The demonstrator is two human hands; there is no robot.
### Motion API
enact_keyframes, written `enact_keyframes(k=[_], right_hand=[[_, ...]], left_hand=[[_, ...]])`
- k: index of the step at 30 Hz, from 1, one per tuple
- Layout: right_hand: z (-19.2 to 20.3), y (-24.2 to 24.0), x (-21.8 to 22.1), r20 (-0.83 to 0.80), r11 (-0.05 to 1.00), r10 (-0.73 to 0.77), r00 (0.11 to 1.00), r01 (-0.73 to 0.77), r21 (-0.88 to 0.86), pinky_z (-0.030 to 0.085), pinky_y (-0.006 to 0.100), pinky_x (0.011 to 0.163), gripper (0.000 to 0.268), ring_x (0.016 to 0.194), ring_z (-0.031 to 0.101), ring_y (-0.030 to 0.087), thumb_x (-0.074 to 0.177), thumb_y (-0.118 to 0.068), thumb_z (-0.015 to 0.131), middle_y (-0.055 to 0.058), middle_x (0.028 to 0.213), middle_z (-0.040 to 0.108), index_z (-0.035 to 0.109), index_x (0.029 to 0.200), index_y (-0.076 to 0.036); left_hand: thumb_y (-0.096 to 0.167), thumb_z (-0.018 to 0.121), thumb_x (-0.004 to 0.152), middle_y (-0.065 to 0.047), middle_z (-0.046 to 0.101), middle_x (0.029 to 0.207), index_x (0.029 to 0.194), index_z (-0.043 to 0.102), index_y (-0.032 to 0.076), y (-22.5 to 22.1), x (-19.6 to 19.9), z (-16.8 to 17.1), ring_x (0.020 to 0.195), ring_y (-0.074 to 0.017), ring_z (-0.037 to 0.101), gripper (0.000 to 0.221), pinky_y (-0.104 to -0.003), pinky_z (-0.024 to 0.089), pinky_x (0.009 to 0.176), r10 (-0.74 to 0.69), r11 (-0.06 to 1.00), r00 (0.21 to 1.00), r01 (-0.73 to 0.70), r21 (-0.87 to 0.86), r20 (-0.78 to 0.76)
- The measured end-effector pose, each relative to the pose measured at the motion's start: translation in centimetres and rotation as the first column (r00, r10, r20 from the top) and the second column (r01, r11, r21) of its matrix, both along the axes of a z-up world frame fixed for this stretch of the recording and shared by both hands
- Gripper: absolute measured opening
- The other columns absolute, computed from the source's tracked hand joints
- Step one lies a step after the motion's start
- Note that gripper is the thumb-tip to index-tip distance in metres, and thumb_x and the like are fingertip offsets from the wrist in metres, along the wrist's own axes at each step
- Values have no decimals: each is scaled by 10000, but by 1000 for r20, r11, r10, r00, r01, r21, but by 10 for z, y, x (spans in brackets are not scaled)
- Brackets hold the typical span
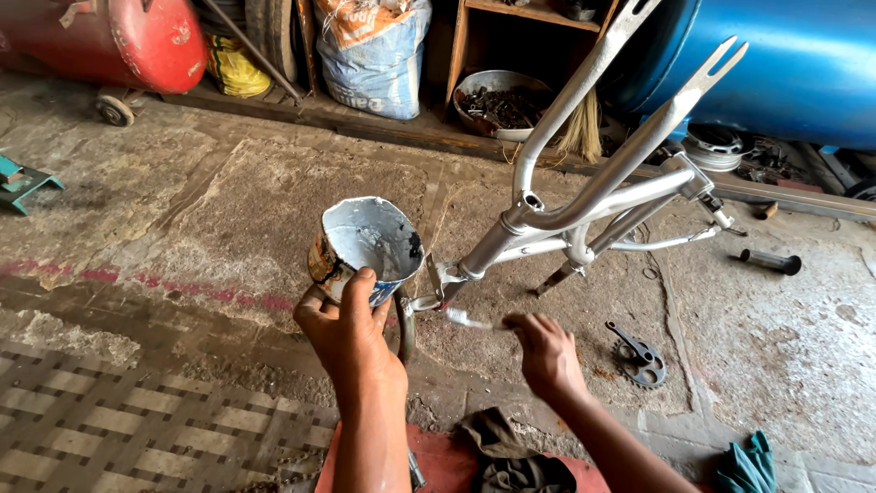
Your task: The person applies paint to a bicycle frame using a small brush, dipping it into a can of white paint and coating various parts of the metal tubing.
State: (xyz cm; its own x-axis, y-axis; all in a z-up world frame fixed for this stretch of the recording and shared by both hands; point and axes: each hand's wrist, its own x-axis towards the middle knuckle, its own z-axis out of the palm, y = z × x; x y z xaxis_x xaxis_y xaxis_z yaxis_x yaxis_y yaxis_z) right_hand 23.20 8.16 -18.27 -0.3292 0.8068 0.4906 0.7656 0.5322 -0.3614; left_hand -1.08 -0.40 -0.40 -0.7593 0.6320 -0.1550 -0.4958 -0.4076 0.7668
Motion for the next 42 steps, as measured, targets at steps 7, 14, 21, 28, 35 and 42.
enact_keyframes(k=[7,14,21,28,35,42], right_hand=[[18,48,14,-109,972,-91,990,64,-227,591,311,550,256,609,614,167,1063,-152,449,79,923,718,699,1072,-97],[3,-6,10,-436,607,-340,833,-160,-778,613,287,576,416,670,629,150,996,-54,533,69,997,734,534,1391,-185],[54,-69,-98,-614,488,-772,-166,-773,-405,341,216,425,634,553,397,82,1014,-90,393,35,799,532,339,1607,-308],[55,-58,-125,-488,371,-862,-135,-824,-427,319,217,429,606,554,370,85,1041,-116,345,37,794,500,271,1613,-301],[38,-63,-135,-508,424,-846,-161,-781,-458,325,214,424,650,548,390,81,1031,-68,364,30,794,514,252,1627,-303],[13,-55,-146,-473,416,-864,-173,-774,-478,322,223,420,700,539,383,86,1004,-9,356,38,796,513,232,1634,-289]], left_hand=[[139,737,804,-138,594,1149,1169,415,31,1,1,-2,1035,-207,642,498,-413,573,860,-8,1000,999,8,-13,-38],[124,727,797,-136,607,1160,1158,420,38,8,-2,-3,985,-218,654,481,-430,567,794,41,998,999,-42,-56,-24],[136,724,805,-116,649,1103,1099,520,51,1,-5,-3,988,-233,674,368,-491,581,850,15,1000,998,-16,-12,-62],[146,722,856,-134,657,1026,1053,526,5,-8,-19,-2,918,-236,661,311,-470,539,821,-27,998,994,32,46,-108],[158,700,800,-89,674,972,996,550,56,-5,-14,5,879,-201,671,267,-492,553,802,14,1000,999,-13,8,-50],[161,710,831,-118,666,984,1005,534,26,-5,-15,3,894,-215,667,282,-485,538,822,7,1000,996,-5,25,-84]])
